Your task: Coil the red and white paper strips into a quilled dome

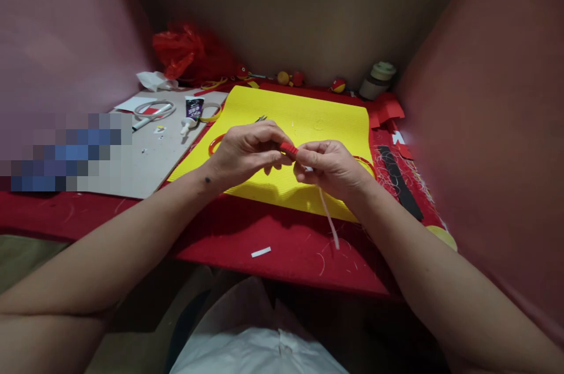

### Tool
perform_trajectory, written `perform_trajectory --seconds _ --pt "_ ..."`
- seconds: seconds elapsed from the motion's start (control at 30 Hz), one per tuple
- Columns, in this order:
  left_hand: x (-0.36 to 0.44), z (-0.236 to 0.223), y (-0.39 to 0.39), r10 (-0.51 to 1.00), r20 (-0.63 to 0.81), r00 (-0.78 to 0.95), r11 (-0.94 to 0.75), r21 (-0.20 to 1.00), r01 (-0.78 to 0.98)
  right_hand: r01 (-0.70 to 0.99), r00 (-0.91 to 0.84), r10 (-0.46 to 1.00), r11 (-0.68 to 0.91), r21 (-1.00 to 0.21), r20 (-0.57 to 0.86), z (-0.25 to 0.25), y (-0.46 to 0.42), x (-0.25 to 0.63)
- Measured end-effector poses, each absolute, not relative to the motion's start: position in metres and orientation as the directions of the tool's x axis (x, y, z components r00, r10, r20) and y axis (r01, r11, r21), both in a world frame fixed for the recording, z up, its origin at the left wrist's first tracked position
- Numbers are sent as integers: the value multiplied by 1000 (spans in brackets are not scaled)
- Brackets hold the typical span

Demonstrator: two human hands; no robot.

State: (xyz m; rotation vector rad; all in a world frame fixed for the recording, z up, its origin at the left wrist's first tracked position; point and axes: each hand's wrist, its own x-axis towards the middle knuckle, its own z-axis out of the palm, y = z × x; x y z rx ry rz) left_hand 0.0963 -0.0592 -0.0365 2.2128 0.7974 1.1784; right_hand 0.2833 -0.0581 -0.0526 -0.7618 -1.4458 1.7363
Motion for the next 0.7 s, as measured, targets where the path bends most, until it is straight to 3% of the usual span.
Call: perform_trajectory --seconds 0.07,0.13,0.3,0.53,0.7 --pt "99 -36 -62 740 532 412 -639 747 185 -194 -587 808 -94 -977 39 -52 -58 285" --pt "98 -37 -62 734 538 414 -655 722 223 -151 -603 798 -87 -985 22 -52 -58 286" --pt "89 -38 -55 661 567 492 -750 523 405 -25 -539 841 -76 -997 -51 -53 -57 286" --pt "85 -35 -51 510 627 589 -851 267 453 -50 -516 852 -138 -989 -93 -50 -59 282" --pt "87 -38 -49 441 645 623 -864 118 489 43 -432 899 -57 -997 -70 -53 -62 280"
